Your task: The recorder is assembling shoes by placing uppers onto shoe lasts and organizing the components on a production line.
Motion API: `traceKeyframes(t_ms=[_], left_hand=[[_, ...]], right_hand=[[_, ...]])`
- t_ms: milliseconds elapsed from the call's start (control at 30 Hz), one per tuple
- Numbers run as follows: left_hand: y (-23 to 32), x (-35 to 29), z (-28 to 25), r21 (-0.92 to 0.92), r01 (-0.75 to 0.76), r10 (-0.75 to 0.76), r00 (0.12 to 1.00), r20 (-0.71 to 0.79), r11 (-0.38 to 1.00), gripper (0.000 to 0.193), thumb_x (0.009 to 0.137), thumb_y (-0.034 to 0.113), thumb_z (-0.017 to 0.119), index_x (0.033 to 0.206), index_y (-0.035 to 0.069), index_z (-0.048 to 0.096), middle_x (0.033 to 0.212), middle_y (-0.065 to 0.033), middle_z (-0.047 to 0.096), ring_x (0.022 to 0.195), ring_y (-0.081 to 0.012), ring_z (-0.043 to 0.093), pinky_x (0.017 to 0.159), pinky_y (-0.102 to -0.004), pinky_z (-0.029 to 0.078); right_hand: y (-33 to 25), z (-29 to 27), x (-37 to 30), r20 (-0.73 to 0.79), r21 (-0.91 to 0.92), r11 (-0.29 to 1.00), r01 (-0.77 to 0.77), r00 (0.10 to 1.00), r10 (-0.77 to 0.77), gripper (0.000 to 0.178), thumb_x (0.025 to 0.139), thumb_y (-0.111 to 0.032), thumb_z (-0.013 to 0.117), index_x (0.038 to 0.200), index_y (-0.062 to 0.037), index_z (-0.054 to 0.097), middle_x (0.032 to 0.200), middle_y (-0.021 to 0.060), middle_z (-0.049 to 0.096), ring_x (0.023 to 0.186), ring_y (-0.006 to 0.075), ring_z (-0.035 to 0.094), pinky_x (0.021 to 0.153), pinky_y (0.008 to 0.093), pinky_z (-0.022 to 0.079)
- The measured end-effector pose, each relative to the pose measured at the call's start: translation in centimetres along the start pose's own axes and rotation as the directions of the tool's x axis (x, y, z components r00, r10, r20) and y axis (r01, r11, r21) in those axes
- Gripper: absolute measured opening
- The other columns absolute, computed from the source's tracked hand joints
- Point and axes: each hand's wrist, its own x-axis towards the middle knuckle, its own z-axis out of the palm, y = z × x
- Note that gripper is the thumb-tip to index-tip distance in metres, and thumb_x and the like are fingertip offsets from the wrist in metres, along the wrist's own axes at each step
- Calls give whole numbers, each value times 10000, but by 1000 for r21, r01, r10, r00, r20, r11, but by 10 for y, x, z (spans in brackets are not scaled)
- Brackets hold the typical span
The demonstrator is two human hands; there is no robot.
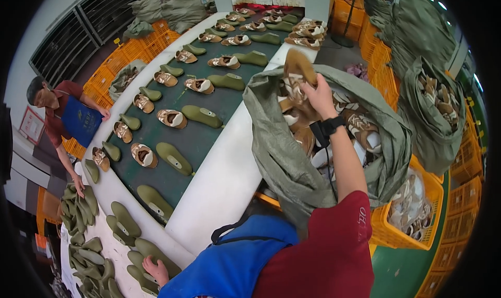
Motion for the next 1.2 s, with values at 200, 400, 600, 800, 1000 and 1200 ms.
traceKeyframes(t_ms=[200, 400, 600, 800, 1000, 1200], left_hand=[[183, 51, -59, -644, 32, 170, 953, 249, 765, 507, 769, 107, 634, 1241, 31, 465, 1312, -152, 447, 1222, -283, 418, 1000, -415, 335], [311, 101, -94, -897, 40, 551, 777, 305, 441, 759, 791, 91, 602, 1406, 128, 159, 1383, -149, 339, 1180, -295, 456, 923, -361, 415], [298, 112, -70, -681, -237, 346, 938, 25, 693, 488, 766, 43, 512, 1238, 2, 399, 929, -262, 589, 820, -417, 583, 712, -449, 473], [282, 100, -77, -501, -272, 300, 954, -26, 822, 419, 767, 86, 517, 1166, -33, 464, 794, -248, 603, 714, -415, 589, 641, -467, 480], [248, 75, -63, -262, -256, 278, 959, 47, 930, 264, 758, 155, 571, 976, 6, 558, 799, -186, 602, 701, -367, 590, 620, -431, 486], [204, 54, -64, -289, -211, 220, 976, -1, 934, 115, 763, 118, 579, 796, 10, 554, 736, -174, 568, 650, -364, 557, 586, -436, 462]], right_hand=[[-93, 83, -45, 462, 812, 368, -454, 884, 69, 372, 900, -176, 550, 1225, -27, 449, 1113, 62, 575, 958, 142, 582, 824, 289, 491], [-133, 181, -122, 806, 559, 294, -775, 591, 24, 404, 887, -210, 575, 1224, -28, 445, 1110, 61, 573, 974, 132, 575, 837, 280, 485], [-145, 224, -139, 519, 389, 904, -179, 853, -55, 618, 780, -300, 694, 1263, -16, 432, 1178, 138, 514, 1056, 241, 522, 842, 339, 454], [-178, 216, -181, 591, 307, 802, 513, 557, -583, 506, 676, -124, 662, 1162, -82, 526, 1049, 116, 541, 917, 312, 523, 800, 379, 460], [-160, 240, -225, 658, 363, 804, 471, 482, -579, 353, 688, 1, 533, 1040, -27, 528, 984, 141, 570, 859, 340, 542, 737, 426, 465], [-180, 252, -270, 695, 445, 815, 371, 432, -575, 314, 692, -5, 534, 1004, -37, 527, 970, 147, 573, 894, 337, 554, 787, 406, 461]])
